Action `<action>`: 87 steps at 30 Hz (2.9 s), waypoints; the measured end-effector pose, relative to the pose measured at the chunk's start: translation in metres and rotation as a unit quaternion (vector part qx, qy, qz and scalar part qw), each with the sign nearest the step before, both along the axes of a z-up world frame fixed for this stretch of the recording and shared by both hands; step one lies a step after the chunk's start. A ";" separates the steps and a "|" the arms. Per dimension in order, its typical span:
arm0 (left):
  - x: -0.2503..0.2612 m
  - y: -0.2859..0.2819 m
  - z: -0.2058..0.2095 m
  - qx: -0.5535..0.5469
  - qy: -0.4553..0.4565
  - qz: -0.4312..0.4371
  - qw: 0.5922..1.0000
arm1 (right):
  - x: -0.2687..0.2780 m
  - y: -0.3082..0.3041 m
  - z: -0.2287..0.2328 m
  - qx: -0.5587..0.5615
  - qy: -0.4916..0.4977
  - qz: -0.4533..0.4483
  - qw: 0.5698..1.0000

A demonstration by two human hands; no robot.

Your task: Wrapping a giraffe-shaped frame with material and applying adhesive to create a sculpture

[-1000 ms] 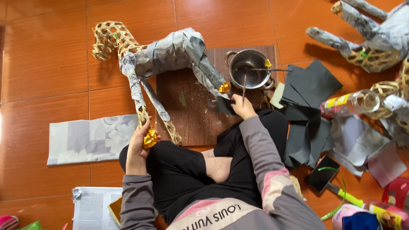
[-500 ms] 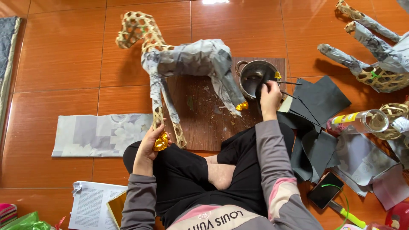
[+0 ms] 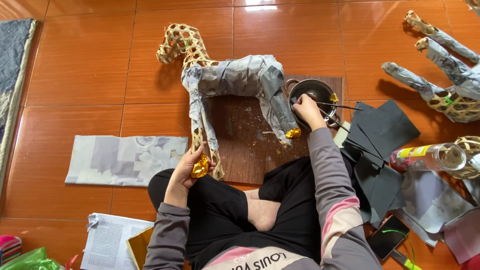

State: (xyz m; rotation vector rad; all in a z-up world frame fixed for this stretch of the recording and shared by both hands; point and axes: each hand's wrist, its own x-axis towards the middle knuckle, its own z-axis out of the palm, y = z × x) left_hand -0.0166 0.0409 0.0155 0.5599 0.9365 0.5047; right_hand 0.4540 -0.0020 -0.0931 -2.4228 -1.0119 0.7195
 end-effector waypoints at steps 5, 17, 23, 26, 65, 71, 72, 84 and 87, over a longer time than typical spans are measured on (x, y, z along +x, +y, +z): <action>0.019 -0.007 0.000 -0.023 -0.022 0.001 0.999 | 0.012 0.010 -0.030 0.010 0.141 -0.027 0.990; 0.012 -0.034 -0.008 -0.030 -0.034 0.007 0.999 | -0.027 -0.035 0.083 0.104 0.146 0.062 0.982; 0.014 -0.035 -0.038 -0.033 -0.050 0.016 0.998 | -0.020 -0.070 0.121 0.281 0.205 -0.070 0.935; 0.018 -0.038 -0.038 -0.025 -0.053 0.018 0.998 | -0.037 -0.090 0.129 0.351 0.302 -0.067 0.884; 0.030 -0.163 0.058 0.333 -0.046 0.054 0.940 | -0.293 -0.150 0.184 0.358 0.273 -0.056 0.891; 0.029 -0.149 0.032 0.335 -0.005 0.096 0.937 | -0.294 -0.155 0.187 0.339 0.314 -0.002 0.887; 0.029 -0.148 0.027 0.308 -0.014 0.088 0.947 | -0.293 -0.156 0.189 0.349 0.344 0.014 0.871; 0.025 -0.151 0.030 0.279 -0.023 0.043 0.959 | -0.286 -0.155 0.153 0.370 0.446 0.015 0.815; 0.026 -0.150 0.026 0.278 -0.023 0.042 0.959 | -0.286 -0.157 0.161 0.361 0.446 0.021 0.819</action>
